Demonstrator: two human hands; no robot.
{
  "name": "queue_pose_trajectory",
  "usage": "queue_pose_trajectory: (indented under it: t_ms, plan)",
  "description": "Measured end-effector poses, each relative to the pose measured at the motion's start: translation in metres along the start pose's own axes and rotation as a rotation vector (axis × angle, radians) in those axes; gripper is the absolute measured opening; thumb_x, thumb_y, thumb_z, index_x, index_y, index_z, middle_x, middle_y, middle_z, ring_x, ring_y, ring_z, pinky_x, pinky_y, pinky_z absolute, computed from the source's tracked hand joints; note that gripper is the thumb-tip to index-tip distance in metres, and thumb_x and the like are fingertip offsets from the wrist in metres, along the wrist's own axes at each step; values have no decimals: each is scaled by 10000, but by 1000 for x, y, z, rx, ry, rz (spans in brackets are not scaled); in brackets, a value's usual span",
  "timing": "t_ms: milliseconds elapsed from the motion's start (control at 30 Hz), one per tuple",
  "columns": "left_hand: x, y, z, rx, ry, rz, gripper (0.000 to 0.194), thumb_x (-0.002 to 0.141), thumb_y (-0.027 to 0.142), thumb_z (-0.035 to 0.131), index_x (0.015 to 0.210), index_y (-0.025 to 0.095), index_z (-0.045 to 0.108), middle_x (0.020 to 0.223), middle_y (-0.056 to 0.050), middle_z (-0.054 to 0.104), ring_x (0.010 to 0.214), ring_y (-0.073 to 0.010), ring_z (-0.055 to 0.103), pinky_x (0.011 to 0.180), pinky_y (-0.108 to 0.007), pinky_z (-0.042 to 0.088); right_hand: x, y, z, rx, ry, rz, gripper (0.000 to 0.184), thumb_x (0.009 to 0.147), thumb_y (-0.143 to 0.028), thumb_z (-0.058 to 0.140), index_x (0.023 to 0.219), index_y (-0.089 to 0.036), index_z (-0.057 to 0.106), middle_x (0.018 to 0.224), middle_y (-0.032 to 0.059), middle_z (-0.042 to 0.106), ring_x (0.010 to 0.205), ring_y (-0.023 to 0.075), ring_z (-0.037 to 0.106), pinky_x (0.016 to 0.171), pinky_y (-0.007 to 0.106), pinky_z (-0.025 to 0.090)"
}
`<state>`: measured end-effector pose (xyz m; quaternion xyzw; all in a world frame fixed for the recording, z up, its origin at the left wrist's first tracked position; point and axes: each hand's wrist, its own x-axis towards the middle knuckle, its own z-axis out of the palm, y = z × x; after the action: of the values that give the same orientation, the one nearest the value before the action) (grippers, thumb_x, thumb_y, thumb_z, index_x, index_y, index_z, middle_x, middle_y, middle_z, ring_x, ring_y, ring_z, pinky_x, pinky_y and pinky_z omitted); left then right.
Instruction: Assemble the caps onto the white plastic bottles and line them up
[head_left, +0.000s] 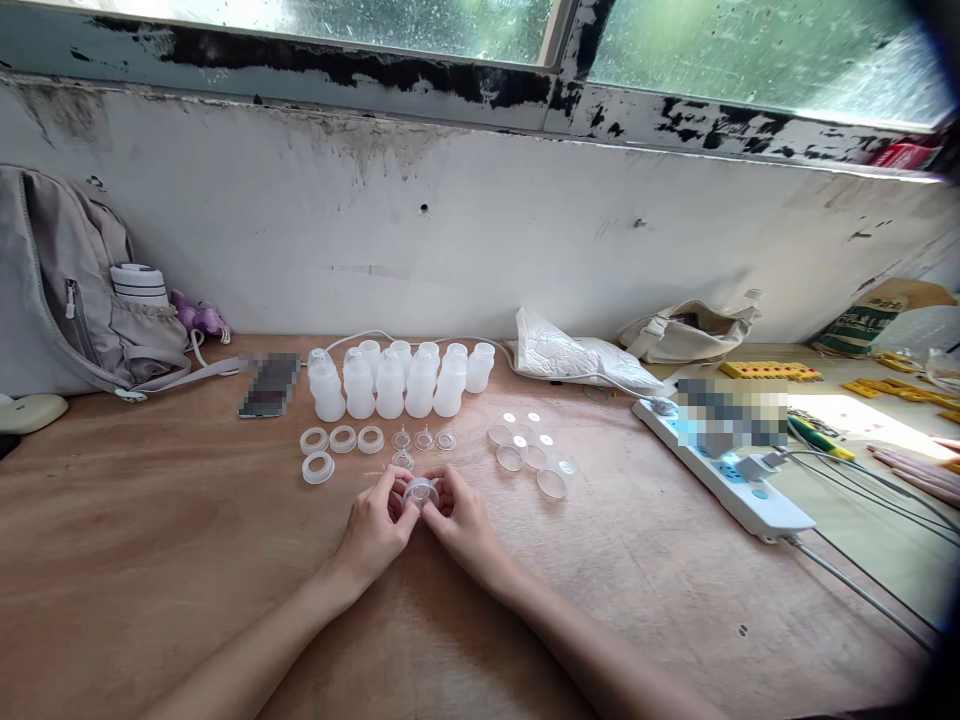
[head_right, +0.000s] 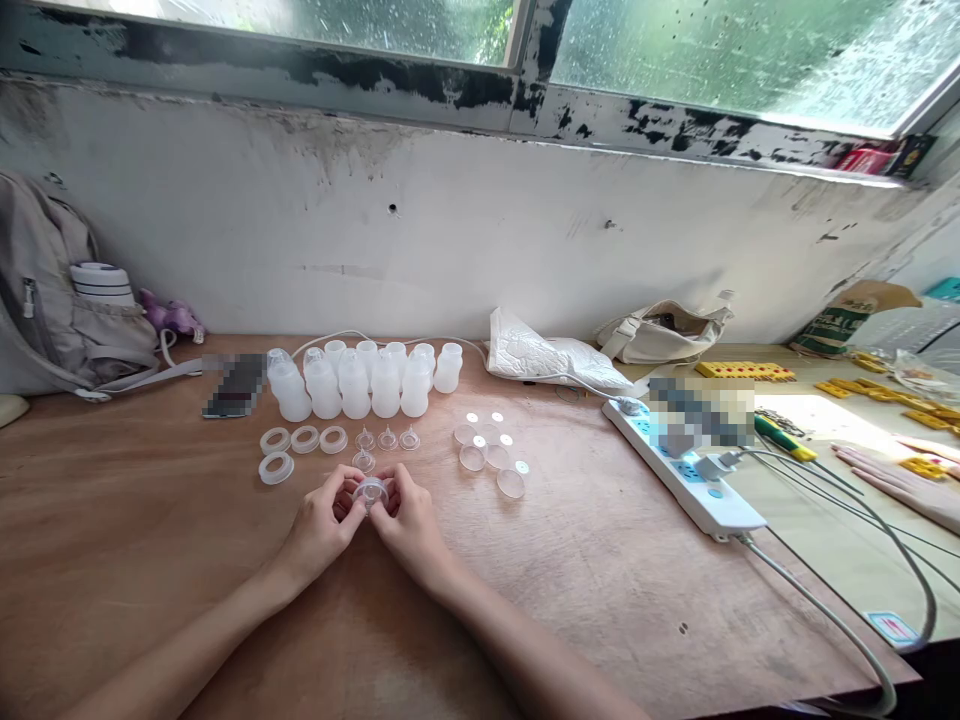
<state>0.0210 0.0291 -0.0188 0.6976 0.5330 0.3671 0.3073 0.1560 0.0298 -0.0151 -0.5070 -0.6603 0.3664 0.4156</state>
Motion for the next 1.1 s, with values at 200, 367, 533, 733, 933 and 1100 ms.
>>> queue_pose_trajectory:
  t_ms: [200, 367, 533, 733, 933, 1100]
  plan:
    - [0, -1, 1, 37, 7, 4, 105, 741, 199, 468, 843, 221, 469, 728, 21, 618, 564, -118, 581, 543, -213, 438, 0, 0, 1, 6, 1, 14, 132, 682, -143, 488, 804, -185, 511, 582, -58, 470, 503, 85, 429, 483, 191, 349]
    - [1, -1, 0, 39, 7, 0, 97, 739, 198, 464, 832, 221, 471, 717, 23, 613, 562, -118, 575, 546, -213, 430, 0, 4, 2, 29, -3, 11, 112, 700, -174, 502, 810, -187, 498, 595, -53, 485, 507, 86, 435, 483, 192, 357]
    - [0, 1, -1, 26, -1, 0, 59, 755, 219, 457, 814, 214, 461, 683, 24, 600, 535, -117, 565, 521, -211, 417, 0, 6, 2, 1, -16, -6, 117, 730, -179, 463, 834, -182, 516, 566, -46, 490, 492, 96, 446, 478, 200, 357]
    - [-2, -1, 1, 42, 13, 32, 20, 758, 195, 444, 768, 212, 440, 656, 31, 558, 548, -115, 549, 523, -206, 413, 0, 7, 3, -56, -1, -38, 34, 728, -171, 465, 711, -175, 494, 581, -30, 509, 497, 95, 434, 483, 207, 353]
    - [-2, -2, -1, 33, 68, 73, 69, 771, 217, 465, 839, 215, 453, 718, 21, 577, 577, -113, 567, 556, -216, 445, -2, 4, -3, 72, -50, -69, 132, 795, -231, 469, 897, -186, 539, 693, 1, 562, 580, 114, 511, 554, 230, 428]
    - [0, -12, -3, 13, 136, 108, 59, 802, 230, 445, 858, 213, 453, 764, 10, 588, 607, -113, 583, 575, -219, 464, -1, 1, -7, 387, -86, 17, 281, 851, -342, 417, 1101, -230, 477, 783, 6, 565, 633, 122, 573, 618, 274, 481]
